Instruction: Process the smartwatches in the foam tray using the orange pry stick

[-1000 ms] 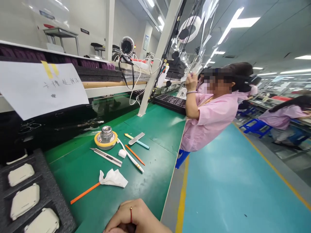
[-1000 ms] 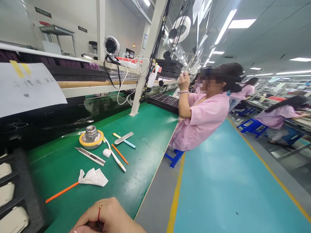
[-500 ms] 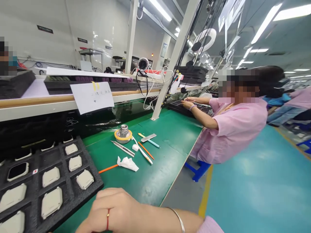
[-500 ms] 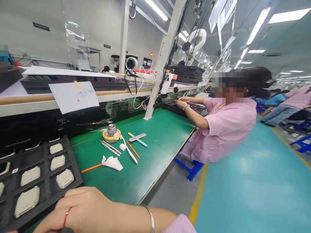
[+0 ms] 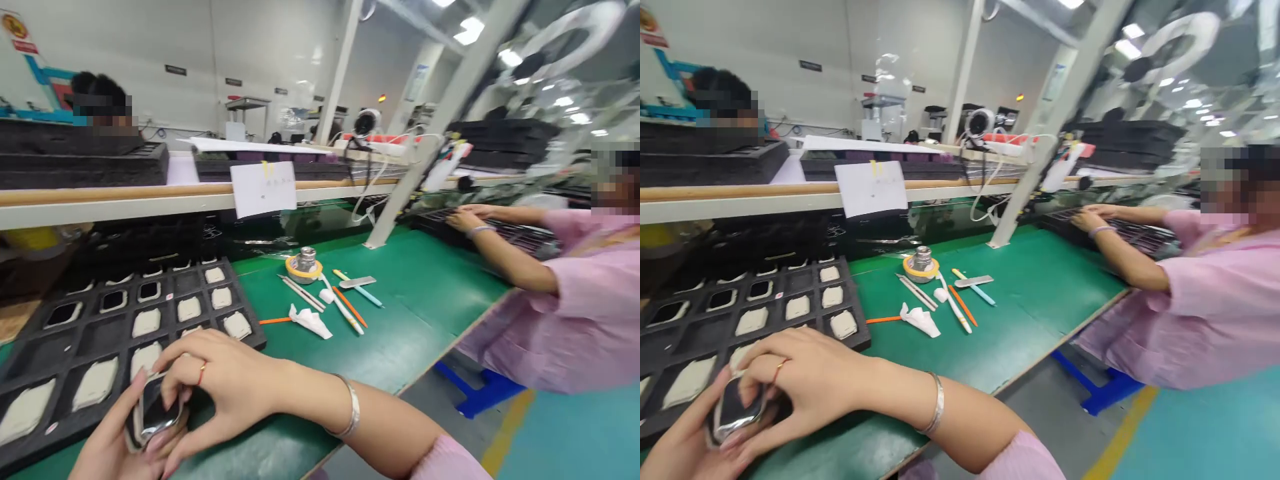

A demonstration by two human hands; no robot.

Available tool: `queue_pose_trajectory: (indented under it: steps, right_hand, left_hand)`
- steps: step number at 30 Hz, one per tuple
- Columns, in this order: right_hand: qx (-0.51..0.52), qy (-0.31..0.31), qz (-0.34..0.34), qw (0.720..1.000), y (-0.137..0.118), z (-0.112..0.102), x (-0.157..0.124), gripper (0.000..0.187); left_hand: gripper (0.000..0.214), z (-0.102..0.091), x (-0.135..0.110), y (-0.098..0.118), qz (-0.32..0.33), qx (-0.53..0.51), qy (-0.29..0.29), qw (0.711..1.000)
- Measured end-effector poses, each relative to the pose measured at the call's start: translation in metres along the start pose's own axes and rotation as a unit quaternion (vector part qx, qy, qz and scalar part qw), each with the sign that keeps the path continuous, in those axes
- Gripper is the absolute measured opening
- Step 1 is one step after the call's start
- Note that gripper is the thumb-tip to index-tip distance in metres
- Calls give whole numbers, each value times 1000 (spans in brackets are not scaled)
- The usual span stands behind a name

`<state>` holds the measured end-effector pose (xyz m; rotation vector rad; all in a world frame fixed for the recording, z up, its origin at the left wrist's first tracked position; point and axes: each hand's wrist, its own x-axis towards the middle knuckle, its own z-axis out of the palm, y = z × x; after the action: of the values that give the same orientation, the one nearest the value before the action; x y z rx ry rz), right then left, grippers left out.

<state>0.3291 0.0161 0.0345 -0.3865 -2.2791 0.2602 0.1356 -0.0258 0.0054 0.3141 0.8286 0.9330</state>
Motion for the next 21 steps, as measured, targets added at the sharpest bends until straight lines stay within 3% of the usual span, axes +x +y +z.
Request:
queue_pose_trajectory:
  steps: [4, 7, 11, 14, 17, 19, 21]
  right_hand:
    - [103, 28, 76, 991, -7, 5, -8, 24]
    - [121, 51, 129, 983, -15, 5, -9, 18]
    - [110, 92, 138, 980, -21, 9, -9, 9]
    - [107, 171, 164, 966, -23, 9, -10, 11]
    - [126, 270, 221, 929, -24, 6, -13, 15]
    - [141, 270, 233, 923, -25, 4, -16, 17]
    - [137, 209, 217, 944, -25, 4, -18, 22]
  left_hand:
    - [23, 20, -2, -1, 15, -16, 0, 1000]
    - [33, 20, 1, -2, -11, -24, -25, 999]
    - [42, 17, 0, -4, -23, -27, -91, 995]
    - [41, 16, -1, -4, -25, -21, -120, 992]
    - [44, 15, -1, -3, -26, -6, -140, 990]
    - [45, 14, -1, -3, -25, -6, -150, 988]
    - [45, 14, -1, -2, -24, -10, -152, 988]
